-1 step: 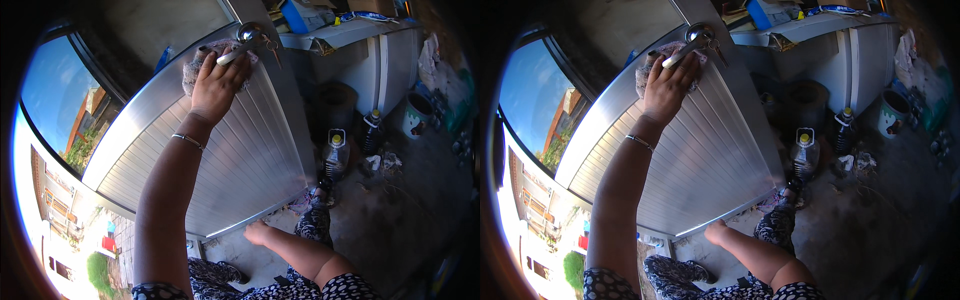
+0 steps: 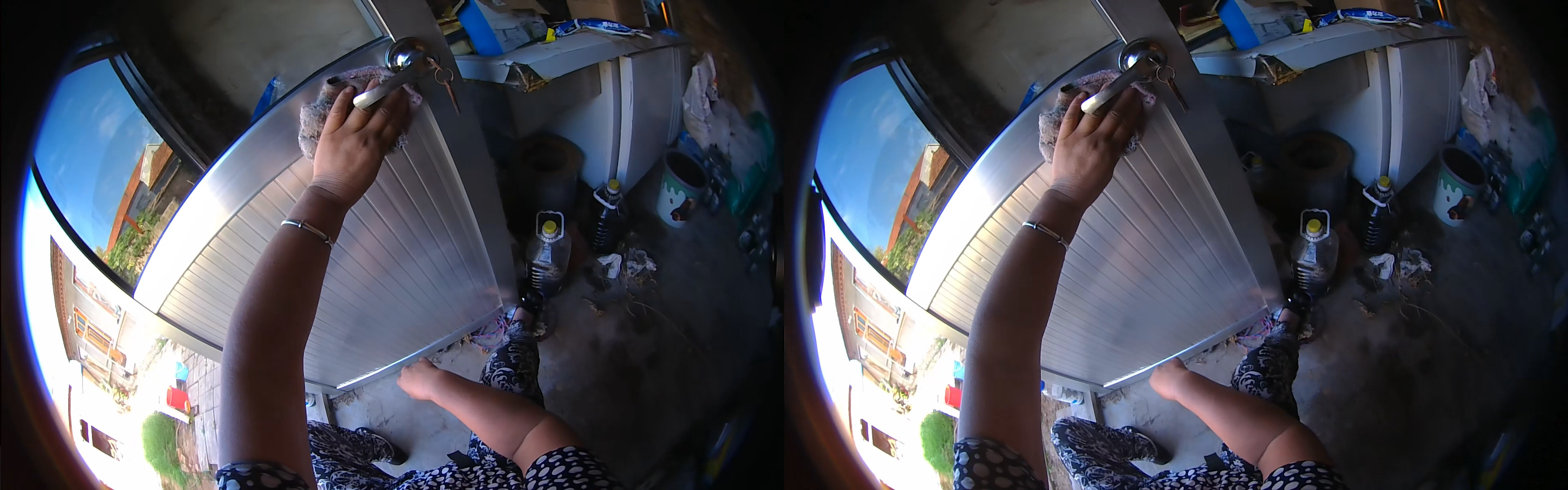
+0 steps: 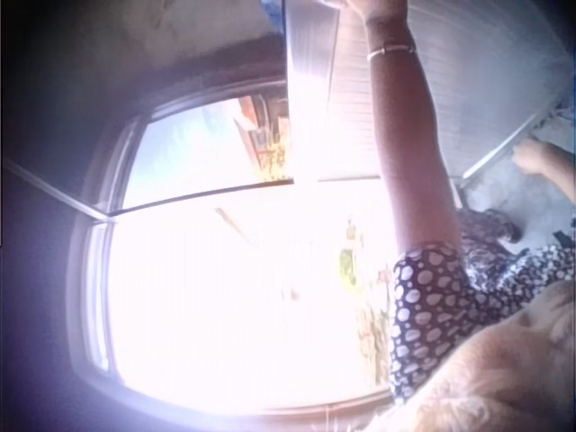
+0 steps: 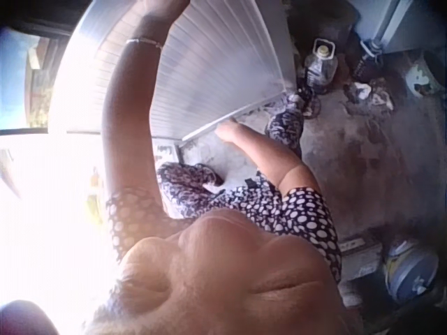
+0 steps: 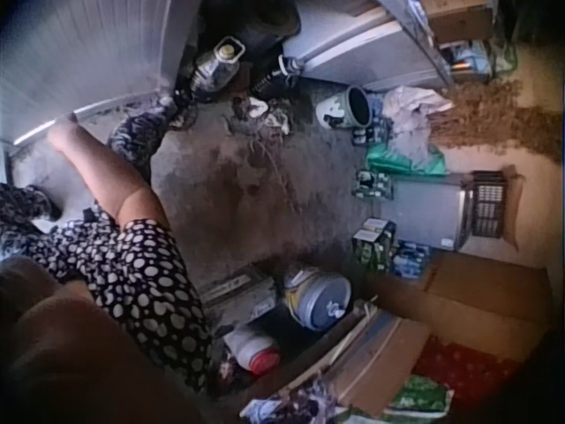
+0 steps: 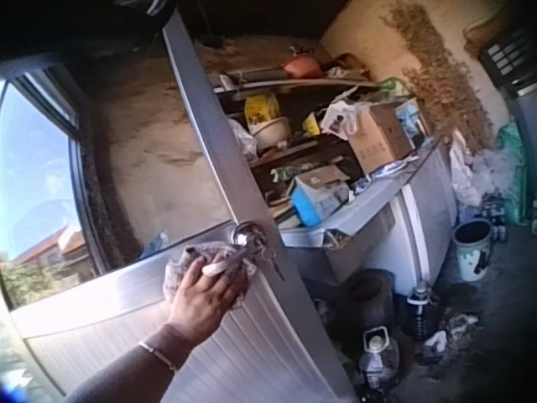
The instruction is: The person sits on the floor and wipes a large metal door with a cloth. They clean the surface systematically from top to bottom, focusing on the vertical grooves of the door.
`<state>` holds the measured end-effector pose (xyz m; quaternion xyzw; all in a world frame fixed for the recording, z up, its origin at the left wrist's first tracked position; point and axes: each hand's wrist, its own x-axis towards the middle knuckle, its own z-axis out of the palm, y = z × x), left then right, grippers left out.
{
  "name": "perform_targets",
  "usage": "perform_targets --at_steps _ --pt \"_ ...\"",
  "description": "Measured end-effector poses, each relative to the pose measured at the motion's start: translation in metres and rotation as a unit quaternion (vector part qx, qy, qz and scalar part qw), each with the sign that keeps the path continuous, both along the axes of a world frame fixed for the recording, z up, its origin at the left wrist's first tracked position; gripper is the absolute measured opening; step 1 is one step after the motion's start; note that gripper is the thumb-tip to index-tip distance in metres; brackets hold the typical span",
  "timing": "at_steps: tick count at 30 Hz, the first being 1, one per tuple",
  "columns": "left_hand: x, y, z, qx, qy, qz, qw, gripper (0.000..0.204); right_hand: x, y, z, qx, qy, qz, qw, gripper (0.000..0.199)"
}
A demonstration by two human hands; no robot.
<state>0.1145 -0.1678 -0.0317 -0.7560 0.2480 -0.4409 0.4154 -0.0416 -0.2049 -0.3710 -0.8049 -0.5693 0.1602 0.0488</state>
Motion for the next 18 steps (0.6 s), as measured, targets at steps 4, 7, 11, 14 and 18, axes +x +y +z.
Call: perform_targets --at_steps 4,7,11,14,18 --pt "-0.004 -0.006 -0.010 0.034 0.085 -0.033 0.995 0.040 0.026 -0.011 0.019 0.194 0.020 -0.065 0.979 0.022" --pt "-0.022 -0.006 -0.031 -0.039 0.137 -0.076 0.987 0.037 0.044 -0.019 0.032 0.478 0.082 -0.193 0.853 0.018" --pt "-0.059 0.002 -0.055 -0.239 0.197 -0.050 0.950 0.042 0.084 -0.040 0.033 0.715 0.242 -0.329 0.567 0.023" --pt "-0.084 0.027 -0.092 -0.423 0.305 0.009 0.854 0.034 0.083 -0.058 0.047 0.727 0.325 -0.319 0.513 0.047" --pt "-0.108 0.031 -0.153 -0.666 0.420 -0.030 0.615 0.030 0.064 -0.045 0.041 0.641 0.418 -0.222 0.605 0.083"
